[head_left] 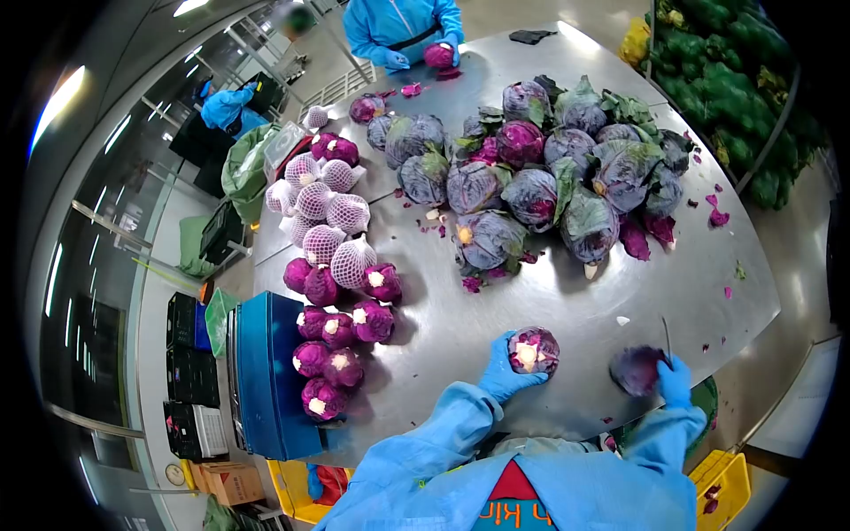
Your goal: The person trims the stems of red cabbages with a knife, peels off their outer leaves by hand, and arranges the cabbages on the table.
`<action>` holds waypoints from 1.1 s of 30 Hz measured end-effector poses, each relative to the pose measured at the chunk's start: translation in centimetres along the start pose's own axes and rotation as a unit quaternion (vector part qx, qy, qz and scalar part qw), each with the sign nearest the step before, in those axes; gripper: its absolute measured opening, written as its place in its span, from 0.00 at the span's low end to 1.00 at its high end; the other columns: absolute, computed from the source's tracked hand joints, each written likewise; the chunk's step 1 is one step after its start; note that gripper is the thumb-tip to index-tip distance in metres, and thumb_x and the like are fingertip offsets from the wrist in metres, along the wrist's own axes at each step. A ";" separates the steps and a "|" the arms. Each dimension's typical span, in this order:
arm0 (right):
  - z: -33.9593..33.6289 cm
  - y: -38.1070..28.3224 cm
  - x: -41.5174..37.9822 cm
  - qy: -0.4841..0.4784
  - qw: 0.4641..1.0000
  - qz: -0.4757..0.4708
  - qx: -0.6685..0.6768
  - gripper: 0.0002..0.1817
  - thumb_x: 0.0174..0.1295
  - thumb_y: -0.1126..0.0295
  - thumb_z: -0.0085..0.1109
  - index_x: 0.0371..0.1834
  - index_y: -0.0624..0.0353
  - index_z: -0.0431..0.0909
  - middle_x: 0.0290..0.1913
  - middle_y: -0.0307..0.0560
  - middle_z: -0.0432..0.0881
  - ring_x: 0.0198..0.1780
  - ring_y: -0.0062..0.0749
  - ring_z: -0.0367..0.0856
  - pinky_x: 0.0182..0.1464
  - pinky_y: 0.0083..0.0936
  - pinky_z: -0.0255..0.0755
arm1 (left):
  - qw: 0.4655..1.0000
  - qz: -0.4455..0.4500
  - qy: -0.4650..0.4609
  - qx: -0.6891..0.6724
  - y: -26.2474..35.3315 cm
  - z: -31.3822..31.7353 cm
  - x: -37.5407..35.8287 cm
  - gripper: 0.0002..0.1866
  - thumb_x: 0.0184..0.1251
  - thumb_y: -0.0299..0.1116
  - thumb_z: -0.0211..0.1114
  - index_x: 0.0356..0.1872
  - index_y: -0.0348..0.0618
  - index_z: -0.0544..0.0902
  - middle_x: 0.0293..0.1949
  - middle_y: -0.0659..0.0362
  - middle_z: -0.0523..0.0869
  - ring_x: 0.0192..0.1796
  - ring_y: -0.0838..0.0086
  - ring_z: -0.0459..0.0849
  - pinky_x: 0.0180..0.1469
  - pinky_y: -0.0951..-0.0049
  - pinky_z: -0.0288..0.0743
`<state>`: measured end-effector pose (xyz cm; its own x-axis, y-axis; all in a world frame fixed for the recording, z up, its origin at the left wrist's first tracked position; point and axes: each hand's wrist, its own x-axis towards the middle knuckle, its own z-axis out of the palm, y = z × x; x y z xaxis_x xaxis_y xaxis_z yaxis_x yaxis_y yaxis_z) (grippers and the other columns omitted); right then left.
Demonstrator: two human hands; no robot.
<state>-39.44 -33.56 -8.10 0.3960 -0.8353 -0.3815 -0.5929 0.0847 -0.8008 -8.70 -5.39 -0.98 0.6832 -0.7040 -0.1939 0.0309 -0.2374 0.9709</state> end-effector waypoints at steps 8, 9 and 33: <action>-9.2 -2.3 -8.1 0.162 0.940 -0.053 -0.294 0.29 0.58 0.56 0.64 0.61 0.56 0.74 0.47 0.61 0.83 0.47 0.50 0.83 0.49 0.37 0.74 | 0.982 0.037 0.001 0.188 1.2 1.9 0.4 0.63 0.30 0.50 0.84 0.68 0.34 0.56 0.60 0.45 0.63 0.63 0.53 0.67 0.67 0.59 0.63; -8.2 -3.2 -7.7 0.165 0.963 0.000 -0.215 0.28 0.59 0.56 0.63 0.61 0.54 0.74 0.39 0.58 0.84 0.40 0.48 0.82 0.45 0.37 0.75 | 0.980 0.044 -0.002 0.196 1.0 1.9 0.1 0.62 0.30 0.50 0.84 0.69 0.35 0.56 0.61 0.44 0.63 0.63 0.52 0.67 0.67 0.59 0.63; 15.5 -21.1 -9.2 -0.190 0.933 -0.211 -0.219 0.29 0.65 0.37 0.44 0.66 0.32 0.68 0.46 0.55 0.83 0.42 0.57 0.83 0.46 0.42 0.77 | 0.828 -0.189 -0.254 0.463 2.9 -11.1 -8.7 0.19 0.65 0.47 0.55 0.37 0.40 0.83 0.30 0.48 0.85 0.35 0.59 0.84 0.41 0.60 0.75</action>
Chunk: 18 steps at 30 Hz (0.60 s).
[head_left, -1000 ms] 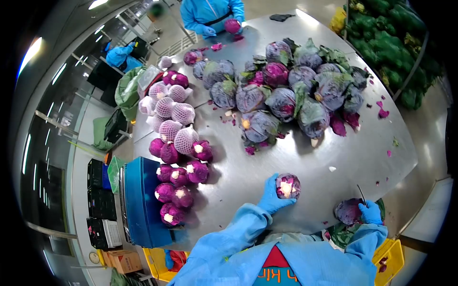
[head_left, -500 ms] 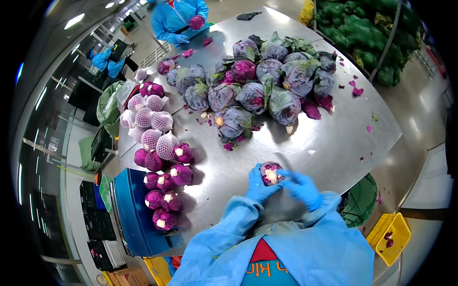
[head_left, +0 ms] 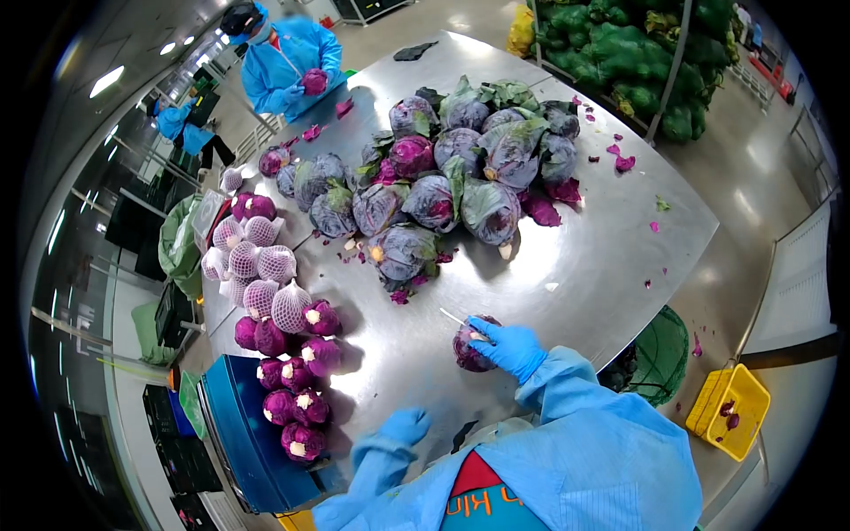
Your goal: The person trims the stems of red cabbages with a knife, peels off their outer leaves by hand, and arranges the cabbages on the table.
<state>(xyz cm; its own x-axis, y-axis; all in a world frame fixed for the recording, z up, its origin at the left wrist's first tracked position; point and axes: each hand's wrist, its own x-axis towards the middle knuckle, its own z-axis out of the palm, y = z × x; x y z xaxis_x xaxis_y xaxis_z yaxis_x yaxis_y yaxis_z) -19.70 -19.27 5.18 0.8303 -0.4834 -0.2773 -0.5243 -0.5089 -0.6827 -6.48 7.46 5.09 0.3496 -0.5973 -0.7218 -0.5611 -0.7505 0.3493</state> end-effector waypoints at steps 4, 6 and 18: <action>0.2 -0.4 -0.1 -0.008 1.000 -0.003 0.015 0.29 0.65 0.37 0.44 0.66 0.32 0.69 0.47 0.54 0.83 0.44 0.56 0.83 0.48 0.41 0.76 | 0.934 -0.140 -0.218 0.247 -6.3 2.9 -6.3 0.17 0.59 0.44 0.58 0.42 0.45 0.85 0.43 0.45 0.85 0.45 0.52 0.84 0.45 0.58 0.77; 0.4 -0.3 0.0 0.002 1.000 -0.008 0.013 0.29 0.65 0.37 0.44 0.66 0.33 0.69 0.48 0.53 0.83 0.44 0.56 0.83 0.48 0.41 0.76 | 0.930 -0.145 -0.252 0.224 -7.0 4.3 -7.6 0.18 0.59 0.44 0.58 0.42 0.45 0.85 0.42 0.45 0.85 0.44 0.52 0.84 0.45 0.58 0.77; -0.1 0.0 -0.5 0.000 1.000 -0.018 0.008 0.30 0.63 0.36 0.45 0.66 0.32 0.68 0.48 0.56 0.83 0.46 0.57 0.82 0.50 0.42 0.76 | 0.959 -0.032 -0.250 0.132 -2.4 3.7 -8.8 0.19 0.60 0.47 0.59 0.41 0.43 0.85 0.41 0.44 0.85 0.42 0.52 0.84 0.44 0.58 0.77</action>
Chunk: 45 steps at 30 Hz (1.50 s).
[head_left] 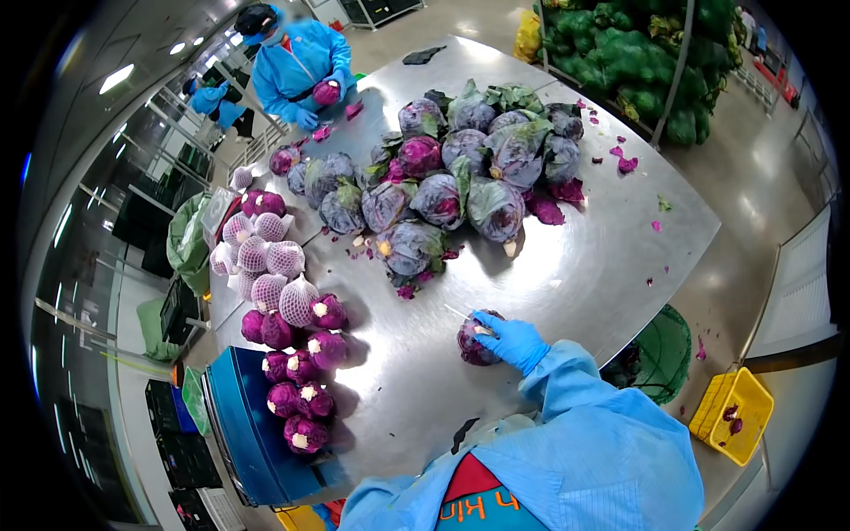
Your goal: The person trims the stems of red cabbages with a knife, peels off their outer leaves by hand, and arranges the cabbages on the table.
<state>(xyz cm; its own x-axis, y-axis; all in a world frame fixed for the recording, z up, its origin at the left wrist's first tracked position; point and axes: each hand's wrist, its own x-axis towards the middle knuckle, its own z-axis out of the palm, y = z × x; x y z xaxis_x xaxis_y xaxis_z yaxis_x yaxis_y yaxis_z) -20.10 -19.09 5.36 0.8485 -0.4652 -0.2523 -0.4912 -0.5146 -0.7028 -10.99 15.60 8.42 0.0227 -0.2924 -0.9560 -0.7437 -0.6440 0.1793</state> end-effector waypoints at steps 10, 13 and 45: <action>-1.5 2.4 -0.7 0.057 0.862 0.109 0.491 0.20 0.71 0.57 0.52 0.60 0.55 0.76 0.22 0.31 0.70 0.21 0.13 0.65 0.23 0.14 0.63 | 0.765 0.278 0.570 -0.114 6.6 -17.7 7.2 0.49 0.43 0.44 0.77 0.68 0.42 0.63 0.67 0.43 0.64 0.66 0.49 0.66 0.69 0.60 0.63; -0.9 5.2 -2.3 0.083 0.882 0.107 0.452 0.21 0.71 0.55 0.50 0.61 0.54 0.76 0.23 0.34 0.73 0.21 0.14 0.67 0.25 0.15 0.65 | 0.822 0.319 0.464 -0.080 8.8 -20.4 10.2 0.57 0.34 0.46 0.81 0.71 0.45 0.58 0.70 0.43 0.57 0.71 0.46 0.56 0.72 0.56 0.57; 1.4 9.7 3.1 0.091 0.985 0.094 -0.113 0.21 0.68 0.47 0.42 0.37 0.51 0.77 0.32 0.57 0.83 0.35 0.57 0.81 0.40 0.48 0.74 | 0.843 0.140 0.512 -0.092 16.8 -17.8 13.4 0.59 0.31 0.51 0.81 0.66 0.31 0.59 0.59 0.40 0.67 0.61 0.45 0.67 0.64 0.54 0.63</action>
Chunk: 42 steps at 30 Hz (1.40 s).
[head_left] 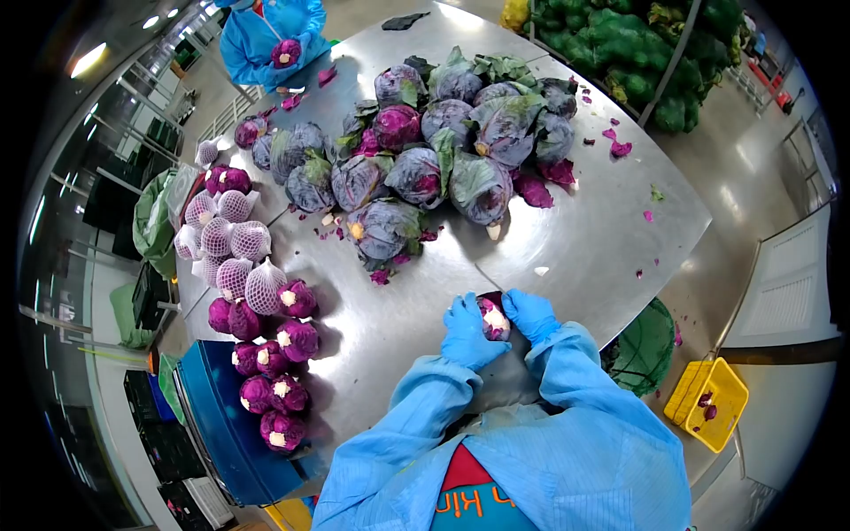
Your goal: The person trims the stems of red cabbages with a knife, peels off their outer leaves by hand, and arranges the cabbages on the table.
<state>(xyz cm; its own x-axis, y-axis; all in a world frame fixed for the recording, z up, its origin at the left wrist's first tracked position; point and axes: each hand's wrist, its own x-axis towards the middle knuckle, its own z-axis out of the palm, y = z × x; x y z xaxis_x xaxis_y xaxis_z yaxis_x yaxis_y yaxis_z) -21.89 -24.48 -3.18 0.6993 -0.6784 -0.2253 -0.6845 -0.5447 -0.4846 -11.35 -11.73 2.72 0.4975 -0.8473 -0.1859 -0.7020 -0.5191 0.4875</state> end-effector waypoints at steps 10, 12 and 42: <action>-2.5 15.5 -5.8 0.125 0.969 0.213 -0.026 0.24 0.68 0.45 0.42 0.39 0.55 0.76 0.38 0.65 0.81 0.42 0.64 0.79 0.43 0.54 0.71 | 0.926 -0.036 0.101 -0.361 -9.9 0.9 -5.2 0.62 0.32 0.42 0.85 0.69 0.41 0.52 0.63 0.47 0.64 0.65 0.59 0.65 0.68 0.62 0.62; -7.9 16.2 -9.0 0.101 0.934 0.332 -0.081 0.25 0.65 0.43 0.47 0.48 0.52 0.75 0.42 0.61 0.83 0.44 0.61 0.80 0.46 0.52 0.72 | 0.967 -0.002 0.187 -0.173 -9.4 0.6 -5.5 0.64 0.35 0.47 0.83 0.72 0.40 0.49 0.65 0.41 0.62 0.69 0.49 0.60 0.71 0.56 0.56; -2.4 -2.4 -1.8 -0.049 0.993 -0.108 0.010 0.33 0.68 0.36 0.35 0.70 0.38 0.64 0.32 0.55 0.84 0.31 0.52 0.83 0.34 0.46 0.75 | 0.999 -0.039 0.019 -0.018 -0.7 -1.1 1.2 0.48 0.34 0.56 0.78 0.56 0.35 0.70 0.49 0.44 0.73 0.52 0.50 0.72 0.52 0.54 0.71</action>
<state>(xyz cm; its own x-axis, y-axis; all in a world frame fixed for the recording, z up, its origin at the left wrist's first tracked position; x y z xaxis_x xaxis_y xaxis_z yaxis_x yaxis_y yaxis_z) -21.96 -23.15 0.46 0.8462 -0.4960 -0.1948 -0.5136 -0.6615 -0.5466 -9.71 -12.32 3.06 0.5697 -0.7989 -0.1931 -0.6414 -0.5790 0.5033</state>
